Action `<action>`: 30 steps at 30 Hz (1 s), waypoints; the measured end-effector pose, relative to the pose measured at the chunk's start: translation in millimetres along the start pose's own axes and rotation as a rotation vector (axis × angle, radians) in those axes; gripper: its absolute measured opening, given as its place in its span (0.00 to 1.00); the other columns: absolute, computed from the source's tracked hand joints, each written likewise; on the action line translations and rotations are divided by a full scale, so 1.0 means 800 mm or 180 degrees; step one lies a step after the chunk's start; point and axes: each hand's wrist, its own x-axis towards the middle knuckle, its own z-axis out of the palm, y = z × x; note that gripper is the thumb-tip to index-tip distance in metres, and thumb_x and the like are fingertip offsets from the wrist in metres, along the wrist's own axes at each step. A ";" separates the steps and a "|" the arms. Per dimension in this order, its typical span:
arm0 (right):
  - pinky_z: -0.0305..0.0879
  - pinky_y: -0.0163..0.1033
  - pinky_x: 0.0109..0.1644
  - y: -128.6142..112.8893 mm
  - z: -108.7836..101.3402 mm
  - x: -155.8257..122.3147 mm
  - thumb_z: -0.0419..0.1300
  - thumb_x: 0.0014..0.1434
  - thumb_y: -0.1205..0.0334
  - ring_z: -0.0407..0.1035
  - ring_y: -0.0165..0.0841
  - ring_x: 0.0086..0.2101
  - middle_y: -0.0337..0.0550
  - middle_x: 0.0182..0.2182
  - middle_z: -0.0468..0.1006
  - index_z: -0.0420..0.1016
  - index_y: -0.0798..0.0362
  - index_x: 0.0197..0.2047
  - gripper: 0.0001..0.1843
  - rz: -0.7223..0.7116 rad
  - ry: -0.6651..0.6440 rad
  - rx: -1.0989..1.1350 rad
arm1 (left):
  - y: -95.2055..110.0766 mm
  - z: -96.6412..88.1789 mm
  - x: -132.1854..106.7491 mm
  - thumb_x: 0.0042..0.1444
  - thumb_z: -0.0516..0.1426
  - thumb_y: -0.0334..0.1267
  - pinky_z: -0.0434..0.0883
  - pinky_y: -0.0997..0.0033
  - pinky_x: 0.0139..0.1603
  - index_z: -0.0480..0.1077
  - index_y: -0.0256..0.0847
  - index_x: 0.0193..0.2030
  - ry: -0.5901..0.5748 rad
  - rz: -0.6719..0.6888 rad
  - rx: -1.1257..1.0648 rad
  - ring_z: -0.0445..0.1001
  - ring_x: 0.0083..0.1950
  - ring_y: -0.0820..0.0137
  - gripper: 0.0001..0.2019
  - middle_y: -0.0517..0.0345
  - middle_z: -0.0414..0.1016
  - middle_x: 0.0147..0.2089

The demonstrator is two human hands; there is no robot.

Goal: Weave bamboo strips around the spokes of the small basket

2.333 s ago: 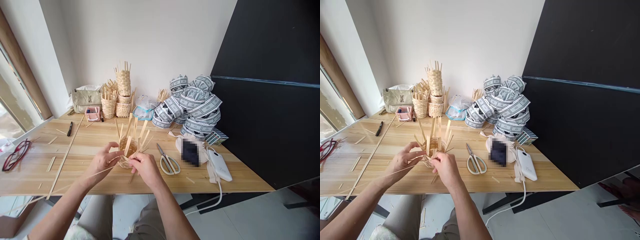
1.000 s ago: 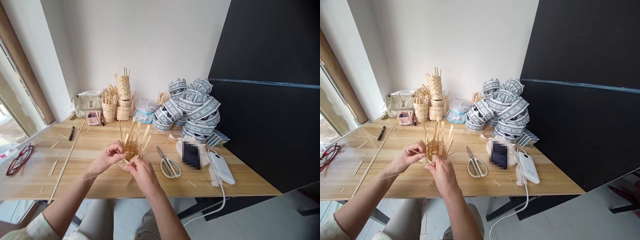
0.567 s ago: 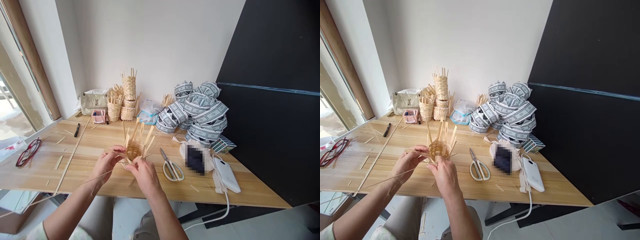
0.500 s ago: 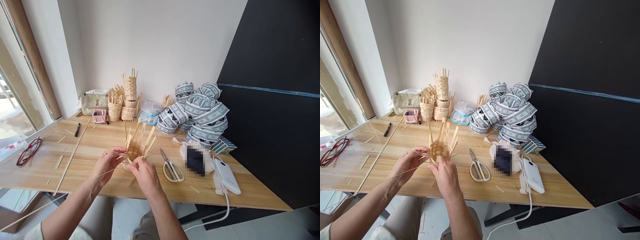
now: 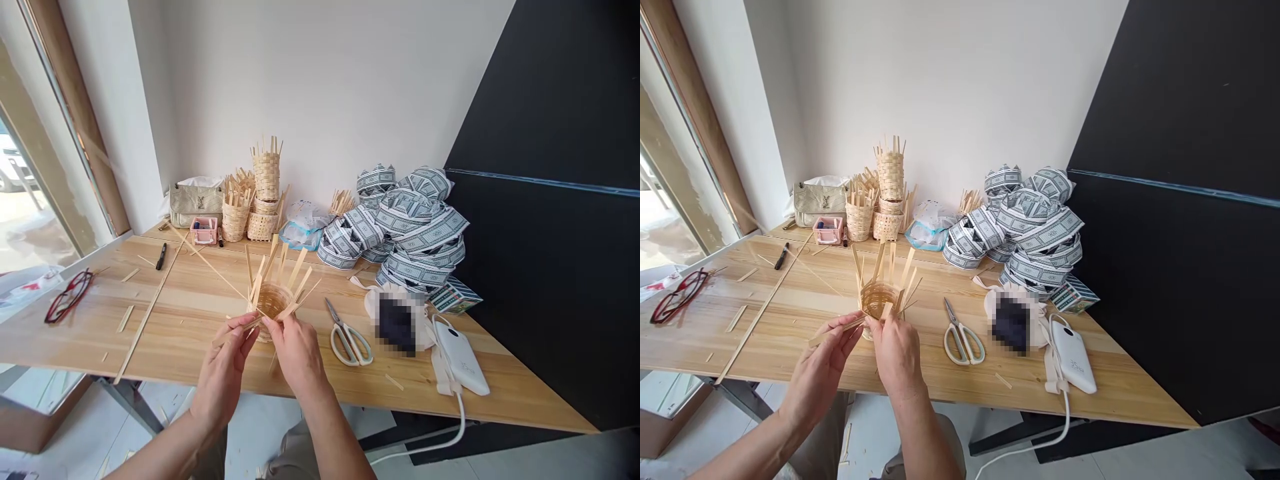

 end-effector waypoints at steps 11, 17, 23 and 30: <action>0.59 0.34 0.29 -0.007 -0.011 0.012 0.54 0.60 0.57 0.72 0.34 0.25 0.46 0.26 0.79 0.74 0.53 0.35 0.11 0.0188 -0.0371 0.0104 | 0.052 -0.044 0.046 0.48 0.61 0.41 0.70 0.65 0.48 0.73 0.41 0.34 -0.0492 0.0078 0.1211 0.73 0.44 0.65 0.08 0.54 0.76 0.38; 0.58 0.32 0.27 -0.006 -0.013 0.016 0.54 0.59 0.59 0.71 0.31 0.22 0.42 0.22 0.78 0.75 0.51 0.33 0.10 0.0093 -0.0416 0.0069 | 0.065 -0.041 0.084 0.45 0.63 0.41 0.69 0.69 0.44 0.75 0.41 0.31 -0.1031 0.0344 0.1743 0.70 0.46 0.64 0.08 0.53 0.74 0.42; 0.57 0.32 0.27 -0.001 -0.015 0.017 0.55 0.58 0.59 0.70 0.30 0.22 0.40 0.21 0.78 0.75 0.50 0.29 0.10 0.0030 -0.0353 0.0105 | 0.049 -0.033 0.101 0.48 0.61 0.43 0.66 0.69 0.39 0.76 0.38 0.25 -0.1453 -0.0013 0.1688 0.69 0.34 0.67 0.10 0.54 0.74 0.29; 0.57 0.32 0.27 0.001 -0.014 0.019 0.56 0.59 0.61 0.69 0.30 0.22 0.38 0.20 0.77 0.75 0.51 0.30 0.09 -0.0024 -0.0549 0.0131 | 0.024 -0.054 0.111 0.43 0.63 0.44 0.61 0.74 0.30 0.71 0.38 0.19 -0.1153 -0.0136 0.1421 0.61 0.26 0.73 0.13 0.61 0.64 0.22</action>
